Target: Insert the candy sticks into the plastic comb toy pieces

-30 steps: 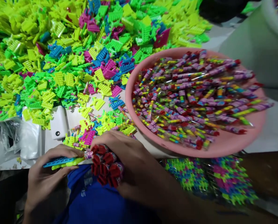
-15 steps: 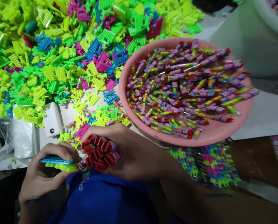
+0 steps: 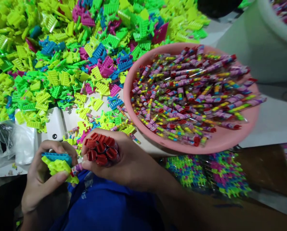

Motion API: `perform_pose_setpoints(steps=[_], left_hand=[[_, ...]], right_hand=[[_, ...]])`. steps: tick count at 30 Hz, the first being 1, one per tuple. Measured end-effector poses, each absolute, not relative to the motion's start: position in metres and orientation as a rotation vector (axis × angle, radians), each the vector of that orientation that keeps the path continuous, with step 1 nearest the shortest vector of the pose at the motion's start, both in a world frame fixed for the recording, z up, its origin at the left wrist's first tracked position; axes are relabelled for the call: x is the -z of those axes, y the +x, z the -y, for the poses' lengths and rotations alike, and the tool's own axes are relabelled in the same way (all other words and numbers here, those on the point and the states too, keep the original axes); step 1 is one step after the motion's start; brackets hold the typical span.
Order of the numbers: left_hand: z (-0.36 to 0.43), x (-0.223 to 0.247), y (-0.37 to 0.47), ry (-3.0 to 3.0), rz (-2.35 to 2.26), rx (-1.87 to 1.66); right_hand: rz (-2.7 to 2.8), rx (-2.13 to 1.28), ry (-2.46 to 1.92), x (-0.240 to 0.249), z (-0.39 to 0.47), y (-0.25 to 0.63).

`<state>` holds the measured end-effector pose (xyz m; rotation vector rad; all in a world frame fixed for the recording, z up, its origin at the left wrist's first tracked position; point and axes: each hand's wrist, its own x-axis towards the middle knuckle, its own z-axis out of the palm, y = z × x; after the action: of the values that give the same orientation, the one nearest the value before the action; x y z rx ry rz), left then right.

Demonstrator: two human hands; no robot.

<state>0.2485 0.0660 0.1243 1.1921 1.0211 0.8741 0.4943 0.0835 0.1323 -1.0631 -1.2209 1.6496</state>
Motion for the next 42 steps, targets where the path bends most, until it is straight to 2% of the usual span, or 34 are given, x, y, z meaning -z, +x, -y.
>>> perform_pose_setpoints(steps=[6, 10, 17, 25, 33, 38, 40, 42], left_hand=[[-0.061, -0.127, 0.25, 0.944, -1.035, -0.794], [-0.058, -0.123, 0.247, 1.017, -0.971, -0.799], [-0.061, -0.128, 0.255, 0.995, -1.274, -0.77], [-0.064, -0.114, 0.243, 1.082, -1.266, -0.705], [-0.116, -0.085, 0.228, 1.099, -1.233, -1.137], [-0.117, -0.083, 0.232, 1.03, -1.265, -0.954], [-0.109, -0.086, 0.236, 1.039, -1.249, -0.875], [-0.101, -0.091, 0.241, 1.041, -1.216, -0.824]], right_hand=[[1.116, -1.726, -1.052, -0.129, -0.08, 0.492], [1.149, -1.729, -1.06, -0.133, -0.082, 0.491], [1.353, -1.599, -1.151, -0.131, -0.074, 0.49], [1.436, -1.448, -1.205, -0.112, -0.065, 0.483], [1.407, -0.997, -1.639, -0.063, -0.067, 0.507], [1.78, -0.448, -1.718, -0.066, -0.055, 0.518], [1.779, -0.371, -1.758, -0.079, -0.048, 0.52], [1.649, -0.441, -1.783, -0.092, -0.045, 0.521]])
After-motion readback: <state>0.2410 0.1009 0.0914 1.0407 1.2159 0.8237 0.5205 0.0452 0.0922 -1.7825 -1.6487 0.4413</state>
